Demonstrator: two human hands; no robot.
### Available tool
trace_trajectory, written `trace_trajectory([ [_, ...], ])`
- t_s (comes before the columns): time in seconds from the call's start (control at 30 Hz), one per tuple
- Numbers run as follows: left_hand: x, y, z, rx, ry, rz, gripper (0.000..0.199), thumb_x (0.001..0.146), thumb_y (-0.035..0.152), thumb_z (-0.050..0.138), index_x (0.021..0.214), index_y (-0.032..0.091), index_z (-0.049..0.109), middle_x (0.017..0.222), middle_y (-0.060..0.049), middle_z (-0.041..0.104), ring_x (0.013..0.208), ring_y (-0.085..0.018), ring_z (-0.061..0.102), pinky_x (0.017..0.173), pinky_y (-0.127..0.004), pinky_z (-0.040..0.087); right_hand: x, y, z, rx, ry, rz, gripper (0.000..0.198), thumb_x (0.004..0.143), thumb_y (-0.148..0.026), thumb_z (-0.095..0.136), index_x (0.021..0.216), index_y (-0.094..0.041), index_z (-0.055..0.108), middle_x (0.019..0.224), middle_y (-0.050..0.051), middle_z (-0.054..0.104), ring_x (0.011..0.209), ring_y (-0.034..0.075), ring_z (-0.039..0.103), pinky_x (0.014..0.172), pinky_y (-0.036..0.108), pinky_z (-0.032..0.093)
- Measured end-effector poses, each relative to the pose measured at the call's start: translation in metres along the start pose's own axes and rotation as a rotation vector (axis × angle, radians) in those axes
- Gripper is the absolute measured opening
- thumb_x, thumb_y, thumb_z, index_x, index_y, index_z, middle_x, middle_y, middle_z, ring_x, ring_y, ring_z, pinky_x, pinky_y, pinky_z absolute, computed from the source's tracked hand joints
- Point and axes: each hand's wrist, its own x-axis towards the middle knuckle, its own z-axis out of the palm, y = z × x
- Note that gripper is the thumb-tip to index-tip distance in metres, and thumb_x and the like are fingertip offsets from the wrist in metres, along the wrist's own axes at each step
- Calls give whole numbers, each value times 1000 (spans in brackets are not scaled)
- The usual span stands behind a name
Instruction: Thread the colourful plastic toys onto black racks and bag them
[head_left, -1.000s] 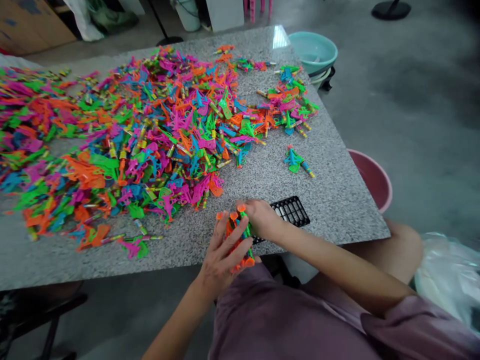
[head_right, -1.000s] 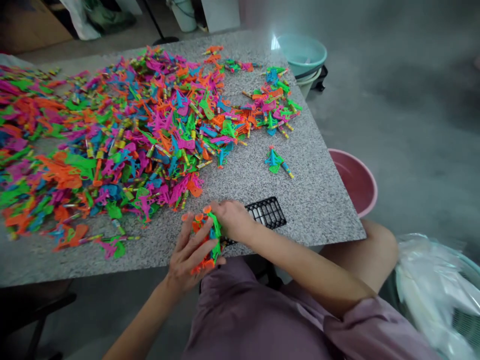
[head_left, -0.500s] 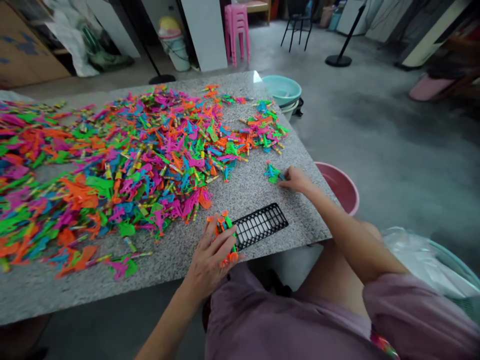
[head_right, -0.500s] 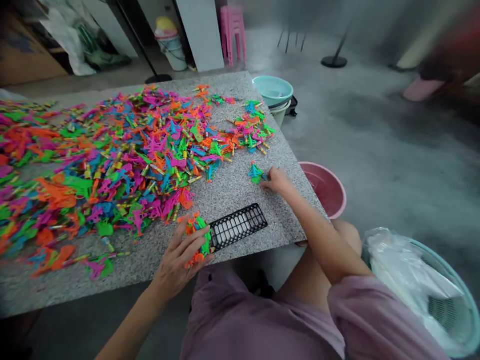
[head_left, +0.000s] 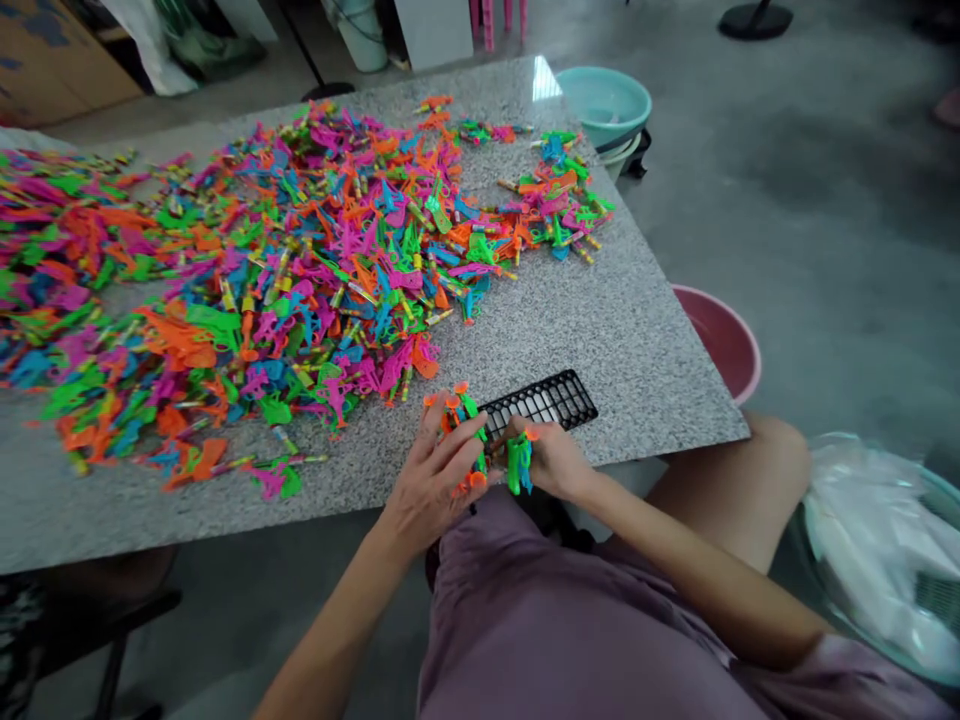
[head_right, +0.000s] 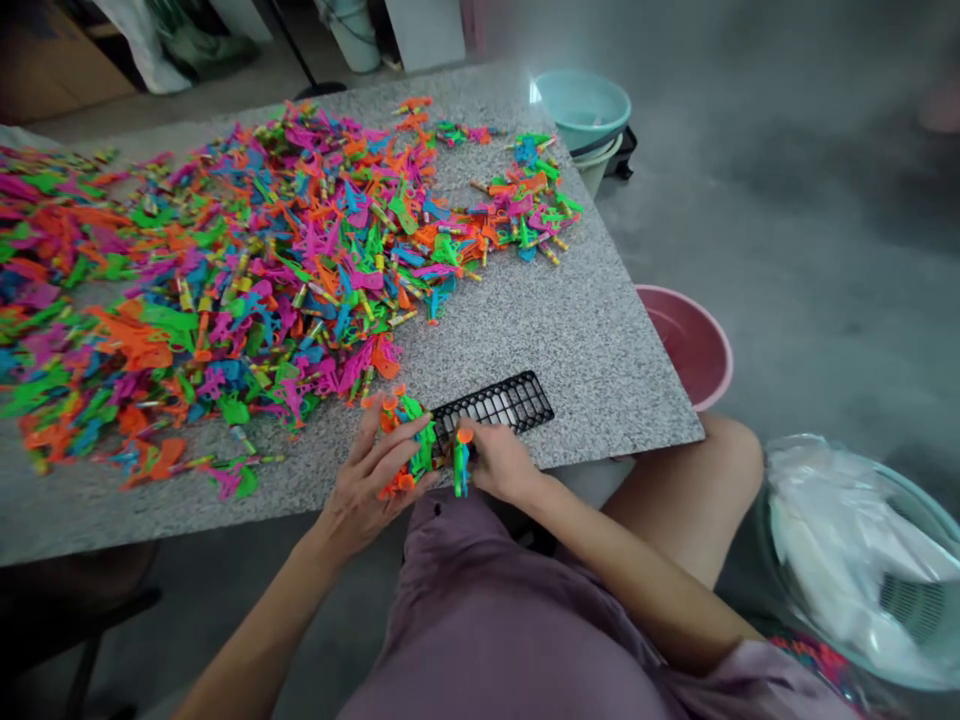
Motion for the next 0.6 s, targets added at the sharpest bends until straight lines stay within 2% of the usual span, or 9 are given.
trace_trajectory([
  [0.1, -4, -2, 0, 7, -34, -13, 26, 90, 23, 64, 113, 19, 53, 136, -10, 58, 149, -32, 15, 116, -58, 34, 7, -9, -10, -27, -38, -36, 17, 69, -10, 66, 77, -20, 55, 76, 1, 67, 73, 16, 63, 66, 23, 46],
  [0.2, -6, -2, 1, -4, -28, -14, 27, 90, 21, 63, 115, 18, 52, 137, -11, 58, 149, -33, 12, 117, -58, 32, 8, -13, -25, 133, -25, -127, 18, 67, -11, 65, 78, -20, 55, 80, 0, 66, 72, 15, 61, 66, 23, 47],
  [0.27, -6, -2, 2, -14, -18, -16, 26, 90, 21, 62, 114, 18, 53, 136, -11, 58, 149, -32, 13, 117, -59, 31, 3, -10, -29, 219, 38, -99, 16, 70, -15, 66, 78, -19, 54, 82, 1, 66, 71, 14, 60, 64, 24, 47],
  [0.33, -5, -1, 2, -17, -17, -25, 23, 91, 22, 62, 112, 18, 54, 136, -10, 59, 149, -31, 17, 118, -59, 29, -3, -5, -24, 240, 150, 30, 20, 72, -22, 70, 77, -21, 51, 75, -1, 63, 64, 14, 58, 58, 24, 47],
  [0.4, -4, -1, 2, -17, -28, -30, 21, 91, 22, 62, 110, 18, 54, 136, -9, 59, 149, -32, 17, 118, -60, 28, -10, -1, -12, 283, 220, 132, 26, 73, -28, 73, 85, -23, 50, 72, -3, 61, 59, 13, 57, 53, 24, 46],
  [0.5, -4, -1, 1, -22, -46, -20, 22, 91, 20, 62, 111, 18, 53, 139, -9, 57, 149, -32, 14, 118, -60, 27, -13, 0, 11, 342, 193, 106, 24, 81, -31, 67, 98, -24, 52, 83, 0, 65, 64, 14, 62, 56, 26, 51],
  [0.6, -4, -2, -1, -26, -51, -5, 25, 89, 19, 64, 110, 18, 53, 140, -11, 55, 149, -33, 11, 118, -60, 28, -9, -2, 20, 145, 178, 57, 12, 86, -33, 60, 91, -22, 58, 82, 4, 67, 67, 17, 64, 62, 28, 51],
])
